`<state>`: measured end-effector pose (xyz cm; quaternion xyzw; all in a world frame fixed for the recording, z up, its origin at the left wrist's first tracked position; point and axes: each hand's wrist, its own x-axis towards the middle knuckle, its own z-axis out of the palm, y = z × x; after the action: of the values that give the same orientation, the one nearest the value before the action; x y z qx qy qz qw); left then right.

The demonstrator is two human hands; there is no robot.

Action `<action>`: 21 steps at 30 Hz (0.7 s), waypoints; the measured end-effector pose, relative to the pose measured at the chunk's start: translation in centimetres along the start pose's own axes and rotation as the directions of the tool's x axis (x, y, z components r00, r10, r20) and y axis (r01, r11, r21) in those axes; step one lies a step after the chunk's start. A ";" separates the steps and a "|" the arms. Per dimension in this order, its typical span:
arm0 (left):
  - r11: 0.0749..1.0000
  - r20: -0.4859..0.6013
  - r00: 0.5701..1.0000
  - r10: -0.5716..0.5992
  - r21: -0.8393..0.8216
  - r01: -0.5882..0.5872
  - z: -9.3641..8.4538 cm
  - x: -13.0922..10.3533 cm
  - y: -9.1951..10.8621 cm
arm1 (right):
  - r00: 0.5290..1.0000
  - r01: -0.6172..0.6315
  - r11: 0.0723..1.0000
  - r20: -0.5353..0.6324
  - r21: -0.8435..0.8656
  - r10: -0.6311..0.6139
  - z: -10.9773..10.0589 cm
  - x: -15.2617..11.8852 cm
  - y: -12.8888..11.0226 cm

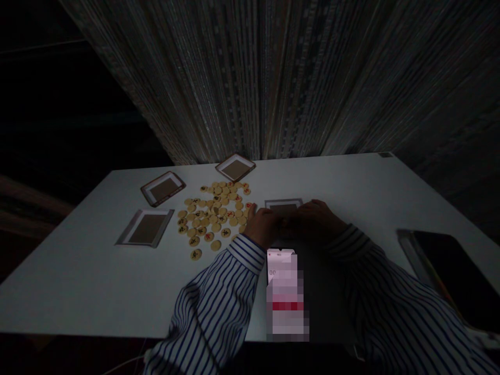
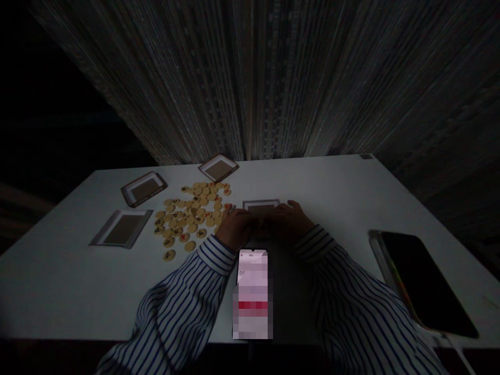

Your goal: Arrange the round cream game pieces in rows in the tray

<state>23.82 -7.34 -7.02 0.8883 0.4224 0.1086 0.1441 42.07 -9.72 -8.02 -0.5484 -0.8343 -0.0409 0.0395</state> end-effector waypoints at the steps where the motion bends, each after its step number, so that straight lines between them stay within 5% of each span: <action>1: 1.000 0.000 1.000 0.000 0.000 0.000 0.0 0.0 0.0 | 1.000 -0.001 1.000 0.001 0.001 0.001 0.0 0.0 0.0; 13: 1.000 -0.012 1.000 -0.007 -0.003 0.007 -0.1 -0.1 0.0 | 1.000 0.000 1.000 0.023 -0.001 0.000 -0.3 0.0 0.0; 21: 0.998 -0.200 0.979 -0.026 -0.063 0.013 -0.1 -0.3 -0.9 | 0.977 -0.015 0.993 -0.210 0.121 0.040 -0.6 -0.3 1.5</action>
<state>22.95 -6.98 -7.26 0.8637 0.4400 0.2091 0.1290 43.60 -9.45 -7.45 -0.5492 -0.8185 -0.0490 0.1612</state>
